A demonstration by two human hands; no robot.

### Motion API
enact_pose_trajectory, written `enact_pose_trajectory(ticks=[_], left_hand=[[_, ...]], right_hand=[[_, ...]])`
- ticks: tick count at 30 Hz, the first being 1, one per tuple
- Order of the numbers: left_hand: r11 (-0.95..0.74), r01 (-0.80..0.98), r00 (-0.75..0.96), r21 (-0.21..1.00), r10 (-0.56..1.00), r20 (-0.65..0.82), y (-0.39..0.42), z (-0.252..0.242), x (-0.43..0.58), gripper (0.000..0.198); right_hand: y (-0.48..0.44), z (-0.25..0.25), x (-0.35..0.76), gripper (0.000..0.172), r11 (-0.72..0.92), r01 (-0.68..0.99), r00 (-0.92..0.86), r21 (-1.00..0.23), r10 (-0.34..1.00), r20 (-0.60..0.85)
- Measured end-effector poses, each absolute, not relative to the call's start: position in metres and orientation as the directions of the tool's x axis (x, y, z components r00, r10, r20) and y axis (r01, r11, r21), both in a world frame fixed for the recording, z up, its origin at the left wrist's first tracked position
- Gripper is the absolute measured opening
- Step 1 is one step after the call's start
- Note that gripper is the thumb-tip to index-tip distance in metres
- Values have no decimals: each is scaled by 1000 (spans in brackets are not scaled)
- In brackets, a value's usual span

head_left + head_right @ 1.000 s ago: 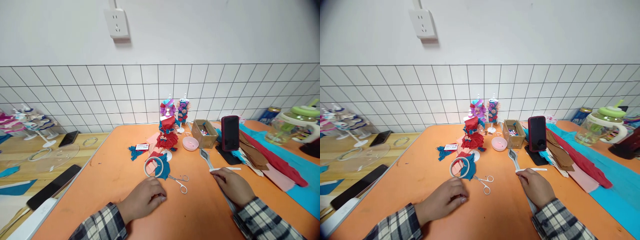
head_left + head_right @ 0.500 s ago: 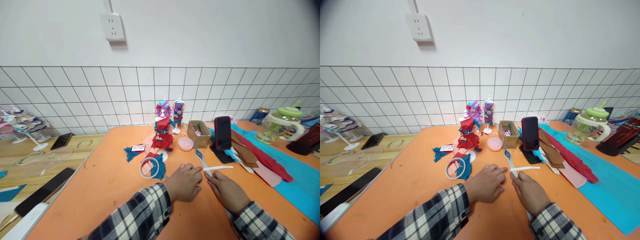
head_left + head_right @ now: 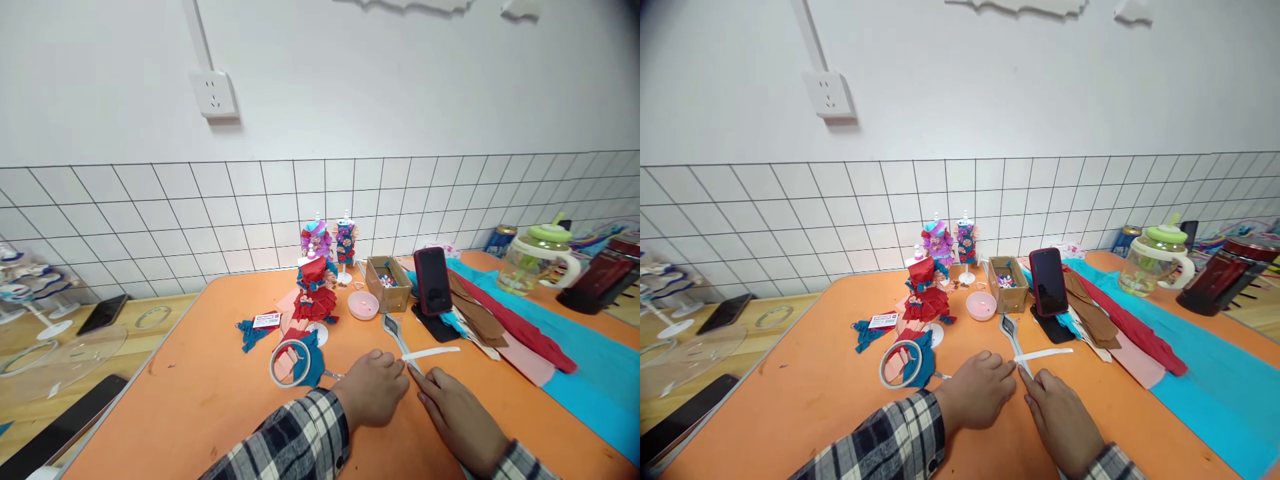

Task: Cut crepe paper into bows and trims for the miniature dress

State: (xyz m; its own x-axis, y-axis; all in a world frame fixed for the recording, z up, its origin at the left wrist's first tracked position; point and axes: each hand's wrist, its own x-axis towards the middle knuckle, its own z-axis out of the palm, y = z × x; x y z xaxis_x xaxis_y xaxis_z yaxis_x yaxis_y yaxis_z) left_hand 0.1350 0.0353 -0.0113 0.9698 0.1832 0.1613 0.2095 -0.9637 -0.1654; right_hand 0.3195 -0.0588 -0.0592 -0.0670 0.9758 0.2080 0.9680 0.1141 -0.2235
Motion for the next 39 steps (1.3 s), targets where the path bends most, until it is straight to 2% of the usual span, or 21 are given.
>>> enact_pose_trajectory(ticks=[6,11,16,21,26,29,34,39], left_hand=[[-953,250,961,-169,222,164,30,-12,130,23],[-949,272,947,-160,234,221,26,-14,127,24],[-967,216,962,-138,186,202,25,-13,129,22],[-971,207,965,-119,183,186,27,-10,130,18],[-970,204,967,-131,179,180,26,-8,130,17],[-968,210,965,-139,182,189,25,-8,128,16],[-974,172,969,-144,141,204,29,-9,127,11],[-976,162,952,-145,116,284,29,-9,124,8]], right_hand=[[-67,-56,317,44,79,971,-27,-225,974,224],[-56,-49,318,47,35,968,-3,-248,992,128],[-46,-38,325,47,-10,934,6,-357,1000,-12],[-30,-25,337,40,-12,846,-24,-533,998,-60],[-7,-22,343,39,-48,844,-5,-533,995,-97],[-2,-23,342,42,-70,855,41,-513,997,-67],[-15,-29,343,40,-78,861,170,-502,976,139],[-29,-31,343,34,98,907,60,-410,932,357]])
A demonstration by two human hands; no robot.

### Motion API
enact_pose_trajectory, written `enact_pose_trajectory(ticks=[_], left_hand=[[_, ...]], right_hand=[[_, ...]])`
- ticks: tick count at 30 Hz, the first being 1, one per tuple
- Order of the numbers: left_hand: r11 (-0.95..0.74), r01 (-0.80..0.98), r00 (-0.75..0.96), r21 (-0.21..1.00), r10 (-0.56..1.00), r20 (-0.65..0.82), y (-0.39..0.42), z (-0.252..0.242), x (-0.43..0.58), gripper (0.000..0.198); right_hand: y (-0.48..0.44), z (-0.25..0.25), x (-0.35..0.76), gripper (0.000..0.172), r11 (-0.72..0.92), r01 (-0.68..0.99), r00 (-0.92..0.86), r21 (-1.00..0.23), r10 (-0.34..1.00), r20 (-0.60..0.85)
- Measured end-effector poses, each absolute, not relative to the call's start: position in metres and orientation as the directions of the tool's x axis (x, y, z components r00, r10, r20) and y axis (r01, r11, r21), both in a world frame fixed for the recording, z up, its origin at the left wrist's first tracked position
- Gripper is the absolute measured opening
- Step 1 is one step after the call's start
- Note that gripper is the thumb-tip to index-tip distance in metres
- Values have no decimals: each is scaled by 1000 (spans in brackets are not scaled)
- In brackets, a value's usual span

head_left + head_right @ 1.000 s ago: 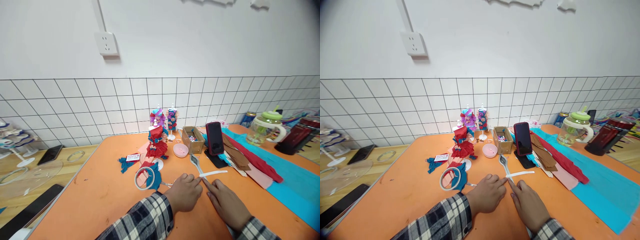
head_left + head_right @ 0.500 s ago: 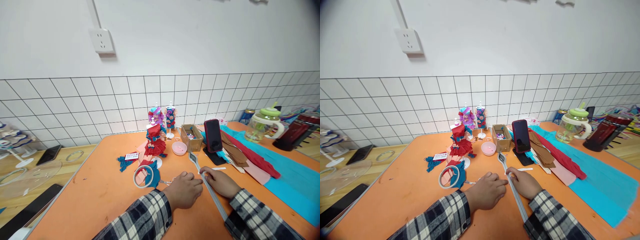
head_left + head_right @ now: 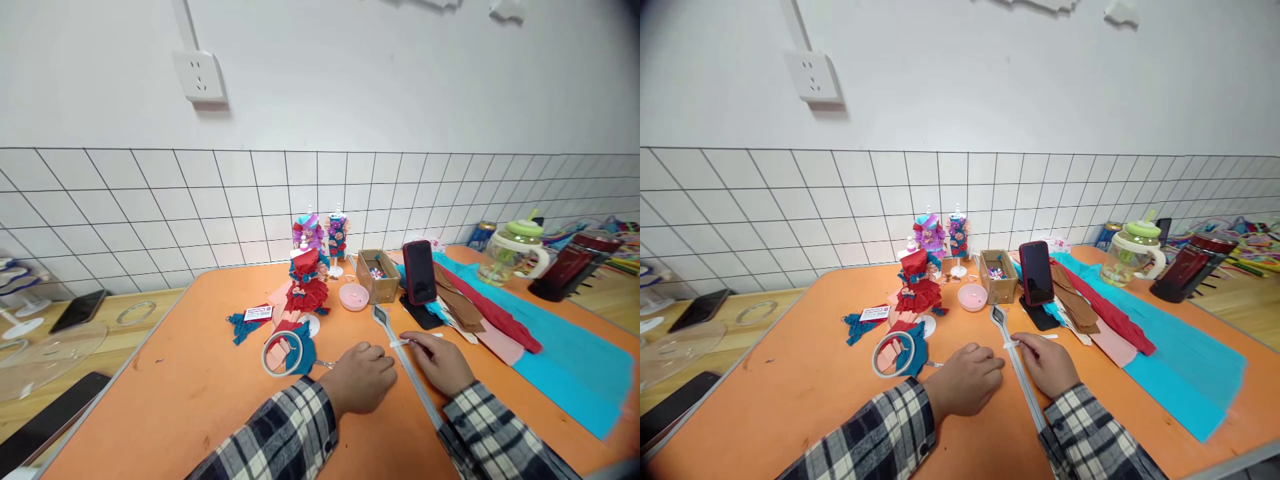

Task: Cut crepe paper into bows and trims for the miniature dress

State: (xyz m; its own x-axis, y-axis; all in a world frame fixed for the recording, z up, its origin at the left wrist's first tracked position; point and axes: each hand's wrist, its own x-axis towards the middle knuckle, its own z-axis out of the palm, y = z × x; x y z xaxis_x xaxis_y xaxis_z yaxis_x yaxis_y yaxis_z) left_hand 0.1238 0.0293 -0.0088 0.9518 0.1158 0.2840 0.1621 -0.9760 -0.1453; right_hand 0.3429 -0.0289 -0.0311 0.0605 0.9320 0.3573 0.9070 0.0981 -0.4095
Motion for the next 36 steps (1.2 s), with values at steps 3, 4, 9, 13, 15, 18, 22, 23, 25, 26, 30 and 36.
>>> enact_pose_trajectory(ticks=[3,4,9,13,15,18,22,23,25,26,30,36], left_hand=[[-969,233,888,-79,179,423,29,-3,96,10],[-961,274,853,-39,224,471,30,0,79,13],[-906,416,792,81,404,457,46,13,-26,14],[-768,627,713,130,632,304,55,15,-70,31],[-723,681,681,119,684,260,57,13,-73,24],[-732,668,702,132,679,217,58,8,-69,11],[-700,677,647,227,713,270,63,4,-71,19],[-697,673,641,246,716,276,64,3,-73,20],[-718,643,667,266,696,268,67,3,-76,20],[-730,626,682,273,683,262,68,3,-77,20],[-655,633,588,412,753,295,72,-1,-79,23],[-444,533,371,721,888,272,82,-19,-84,21]], right_hand=[[-40,-26,328,33,172,931,-22,-323,908,418],[-43,-23,319,32,206,929,-61,-306,905,422],[-45,2,251,25,411,855,-349,-317,907,234],[-12,14,194,22,463,837,-422,-291,886,194],[7,13,173,28,449,859,-411,-246,891,192],[26,5,157,24,427,886,-404,-178,902,153],[33,-5,160,23,409,888,-384,-209,911,152],[34,-6,164,25,400,886,-375,-235,915,147],[35,-7,170,27,386,877,-365,-286,922,128],[36,-8,173,27,379,874,-358,-304,925,125],[37,-6,181,27,333,882,-250,-334,931,267],[20,-8,174,25,662,746,-531,-69,655,538]])
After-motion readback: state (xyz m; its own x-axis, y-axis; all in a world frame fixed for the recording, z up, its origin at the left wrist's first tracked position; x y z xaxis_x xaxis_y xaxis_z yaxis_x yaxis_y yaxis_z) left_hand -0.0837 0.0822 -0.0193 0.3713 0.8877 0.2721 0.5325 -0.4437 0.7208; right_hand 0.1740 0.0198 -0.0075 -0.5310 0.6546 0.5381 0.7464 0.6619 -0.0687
